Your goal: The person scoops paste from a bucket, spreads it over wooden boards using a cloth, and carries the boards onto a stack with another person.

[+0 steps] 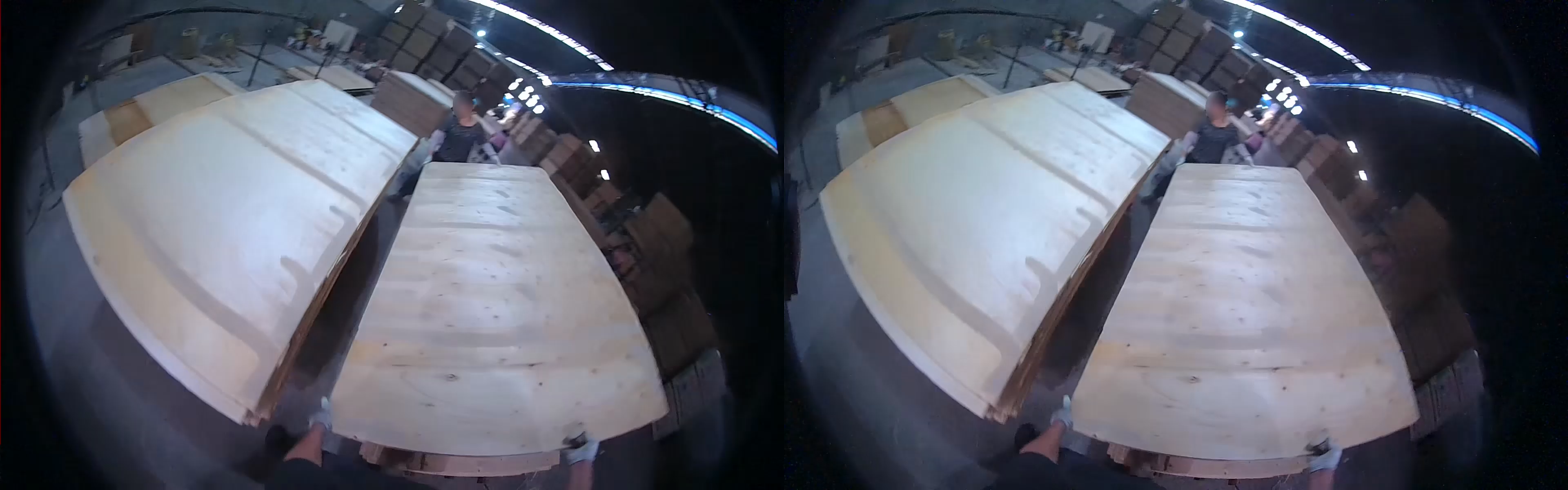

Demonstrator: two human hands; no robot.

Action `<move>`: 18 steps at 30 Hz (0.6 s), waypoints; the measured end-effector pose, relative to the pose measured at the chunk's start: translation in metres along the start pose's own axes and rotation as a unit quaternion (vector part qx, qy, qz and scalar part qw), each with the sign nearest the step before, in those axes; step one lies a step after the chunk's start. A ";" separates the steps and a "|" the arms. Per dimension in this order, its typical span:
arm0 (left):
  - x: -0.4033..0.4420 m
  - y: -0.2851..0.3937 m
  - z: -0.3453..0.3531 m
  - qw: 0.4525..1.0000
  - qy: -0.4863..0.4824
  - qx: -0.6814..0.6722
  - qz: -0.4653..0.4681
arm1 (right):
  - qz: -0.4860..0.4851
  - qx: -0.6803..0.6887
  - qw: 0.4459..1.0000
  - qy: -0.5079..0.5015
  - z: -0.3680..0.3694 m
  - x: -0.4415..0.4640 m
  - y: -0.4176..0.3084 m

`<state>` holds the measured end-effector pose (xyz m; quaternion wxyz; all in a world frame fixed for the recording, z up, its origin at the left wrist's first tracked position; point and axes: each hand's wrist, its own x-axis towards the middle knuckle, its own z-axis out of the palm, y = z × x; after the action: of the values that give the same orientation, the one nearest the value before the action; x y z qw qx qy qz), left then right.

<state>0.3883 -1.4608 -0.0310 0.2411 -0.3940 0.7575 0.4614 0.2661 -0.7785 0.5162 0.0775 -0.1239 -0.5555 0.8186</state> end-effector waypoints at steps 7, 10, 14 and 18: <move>-0.022 -0.017 -0.023 0.961 -0.153 -0.230 -0.019 | -0.267 -0.281 0.915 -0.115 0.383 -0.272 -0.112; -0.040 -0.031 -0.027 0.911 -0.196 -0.361 -0.042 | -0.397 -0.353 0.837 -0.130 0.480 -0.361 -0.121; -0.070 -0.027 -0.026 0.804 -0.257 -0.531 -0.076 | -0.423 -0.362 0.789 -0.260 0.571 -0.416 -0.130; -0.102 0.038 0.000 0.673 -0.332 -0.653 -0.102 | -0.243 -0.182 0.788 -0.536 0.626 -0.404 -0.095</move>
<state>0.4155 -1.4127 0.0635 0.2034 -0.3464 0.0889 0.9114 0.4708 -1.4071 0.8719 -0.0604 0.4614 -0.6586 0.5913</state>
